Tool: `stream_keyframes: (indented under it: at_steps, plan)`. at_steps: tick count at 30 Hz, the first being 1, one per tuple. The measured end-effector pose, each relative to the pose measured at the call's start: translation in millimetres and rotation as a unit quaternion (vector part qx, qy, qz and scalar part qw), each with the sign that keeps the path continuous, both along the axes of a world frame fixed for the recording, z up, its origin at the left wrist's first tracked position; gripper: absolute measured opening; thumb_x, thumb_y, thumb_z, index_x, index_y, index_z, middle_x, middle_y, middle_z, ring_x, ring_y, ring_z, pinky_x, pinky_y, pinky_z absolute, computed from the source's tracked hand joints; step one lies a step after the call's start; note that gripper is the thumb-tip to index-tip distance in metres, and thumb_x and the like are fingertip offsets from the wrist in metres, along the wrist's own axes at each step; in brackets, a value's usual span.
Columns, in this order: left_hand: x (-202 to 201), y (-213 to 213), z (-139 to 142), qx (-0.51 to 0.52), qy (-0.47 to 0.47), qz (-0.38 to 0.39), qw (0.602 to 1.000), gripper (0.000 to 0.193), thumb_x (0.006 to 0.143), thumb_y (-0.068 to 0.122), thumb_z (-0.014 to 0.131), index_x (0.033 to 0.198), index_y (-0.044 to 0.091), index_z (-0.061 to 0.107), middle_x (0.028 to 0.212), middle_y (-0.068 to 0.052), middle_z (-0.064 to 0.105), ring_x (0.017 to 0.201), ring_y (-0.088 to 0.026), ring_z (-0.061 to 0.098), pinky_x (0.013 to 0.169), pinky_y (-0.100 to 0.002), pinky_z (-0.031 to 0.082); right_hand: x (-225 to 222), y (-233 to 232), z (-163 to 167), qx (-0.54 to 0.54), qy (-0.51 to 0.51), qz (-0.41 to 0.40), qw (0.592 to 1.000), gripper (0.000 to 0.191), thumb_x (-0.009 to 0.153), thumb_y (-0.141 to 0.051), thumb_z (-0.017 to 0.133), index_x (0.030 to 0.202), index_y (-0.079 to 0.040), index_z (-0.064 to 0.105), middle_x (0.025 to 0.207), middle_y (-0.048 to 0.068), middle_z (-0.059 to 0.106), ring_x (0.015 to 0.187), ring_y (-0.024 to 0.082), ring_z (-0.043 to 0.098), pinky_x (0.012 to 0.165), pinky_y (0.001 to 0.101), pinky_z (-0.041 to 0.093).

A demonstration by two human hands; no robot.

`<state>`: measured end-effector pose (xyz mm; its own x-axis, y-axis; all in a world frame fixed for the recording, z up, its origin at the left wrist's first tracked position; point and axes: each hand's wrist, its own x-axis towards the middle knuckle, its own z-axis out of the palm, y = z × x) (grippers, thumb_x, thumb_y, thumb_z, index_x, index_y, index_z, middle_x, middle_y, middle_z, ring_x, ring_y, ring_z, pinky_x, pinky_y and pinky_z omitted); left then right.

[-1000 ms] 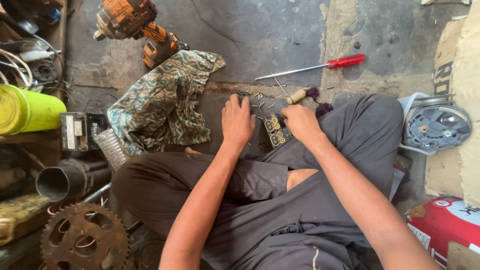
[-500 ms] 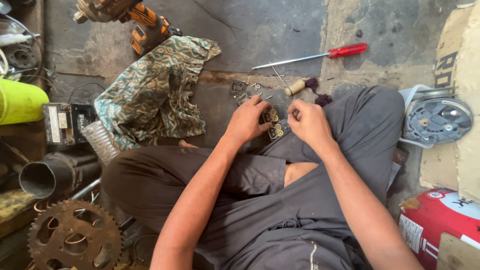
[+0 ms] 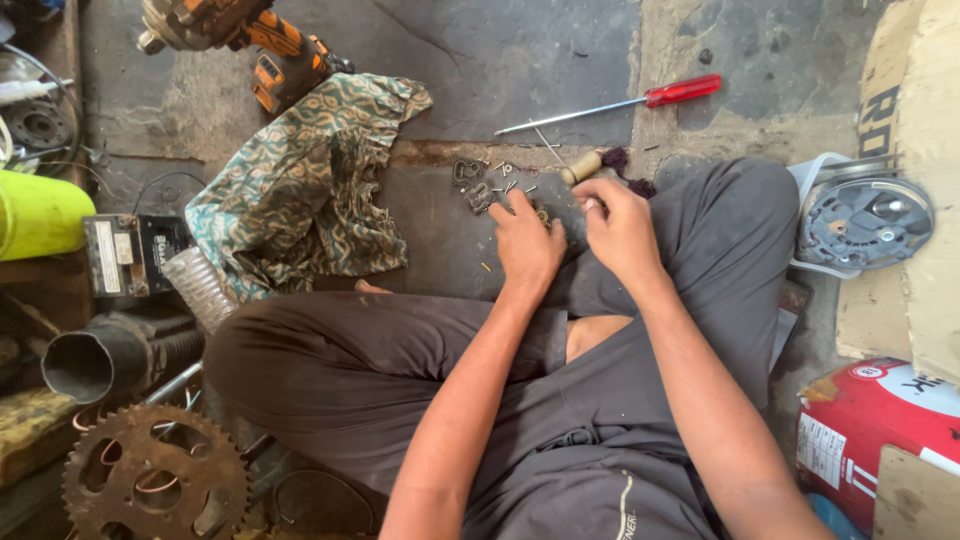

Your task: The person sits on the workshop floor with a small metal motorcycle component on their lap. They use a red-handled screwdriver to unscrew and manipulate fasteners on the part, repositioning it and handling small screws and brackets on the floor beside them throughout the clip.

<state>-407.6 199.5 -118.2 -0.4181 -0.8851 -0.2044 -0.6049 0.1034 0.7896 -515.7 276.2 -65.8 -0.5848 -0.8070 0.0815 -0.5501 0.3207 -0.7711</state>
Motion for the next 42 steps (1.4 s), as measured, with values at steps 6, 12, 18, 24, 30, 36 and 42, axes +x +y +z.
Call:
stream_keyframes:
  at_steps: [6,12,18,24,30,36,42]
  plan:
    - [29,-32,-3,0.222,0.315,0.105,0.917,0.039,0.086,0.010,0.069,0.121,0.004,0.053,0.101,-0.014,0.065,0.083,-0.031,0.069,0.071,-0.048,0.052,-17,26,11,-0.132,-0.221,-0.051,0.965,0.015,0.101,0.005,0.057,0.113,0.003,0.065,0.105,0.004,0.072,0.098,0.010,0.072,0.090,0.0246,0.059]
    - [80,-31,28,0.571,0.513,0.097,0.634,0.042,0.082,0.022,0.059,0.121,0.007,0.057,0.102,-0.017,0.072,0.086,-0.033,0.076,0.079,-0.044,0.064,-60,22,24,-0.016,-0.035,-0.051,0.998,0.015,0.103,-0.004,0.067,0.118,-0.003,0.067,0.104,0.009,0.072,0.096,0.020,0.068,0.086,0.0338,0.055]
    - [70,-24,13,0.609,0.446,0.075,0.651,0.032,0.097,0.027,0.067,0.112,0.000,0.058,0.099,-0.016,0.071,0.087,-0.030,0.076,0.077,-0.043,0.063,-149,-25,28,0.132,0.375,0.062,0.916,0.047,0.081,-0.001,0.069,0.127,-0.012,0.068,0.128,0.014,0.062,0.126,0.038,0.053,0.102,0.0498,0.044]
    - [44,-46,-18,0.584,0.348,-0.040,0.732,0.029,0.087,0.008,0.078,0.112,0.003,0.066,0.093,-0.009,0.072,0.077,-0.019,0.072,0.066,-0.036,0.061,-185,-40,23,0.224,0.447,0.115,0.859,0.032,0.085,-0.014,0.076,0.117,-0.016,0.073,0.118,0.009,0.064,0.123,0.033,0.055,0.104,0.0470,0.041]
    - [30,-62,-26,0.436,0.245,-0.051,0.865,0.035,0.081,0.010,0.079,0.114,0.001,0.071,0.093,-0.006,0.074,0.085,-0.017,0.070,0.075,-0.033,0.056,-175,-24,68,0.193,0.333,0.102,0.917,0.029,0.091,-0.024,0.080,0.117,-0.013,0.076,0.113,0.013,0.067,0.107,0.034,0.064,0.090,0.0480,0.048]
    - [19,-52,-37,0.166,0.136,-0.170,0.962,0.057,0.072,0.025,0.080,0.123,0.002,0.072,0.106,-0.013,0.065,0.100,-0.027,0.064,0.088,-0.037,0.052,-117,40,174,0.030,0.249,0.089,0.964,0.028,0.096,-0.011,0.083,0.117,0.002,0.071,0.103,0.016,0.070,0.092,0.029,0.070,0.082,0.0367,0.055]
    - [17,-51,-34,-0.090,0.087,-0.233,0.964,0.064,0.070,0.032,0.079,0.127,0.006,0.070,0.118,-0.021,0.054,0.111,-0.038,0.053,0.099,-0.045,0.047,-79,105,189,-0.065,0.128,-0.078,0.987,0.038,0.106,-0.017,0.075,0.130,0.005,0.056,0.113,0.014,0.064,0.100,0.021,0.067,0.093,0.0312,0.056]
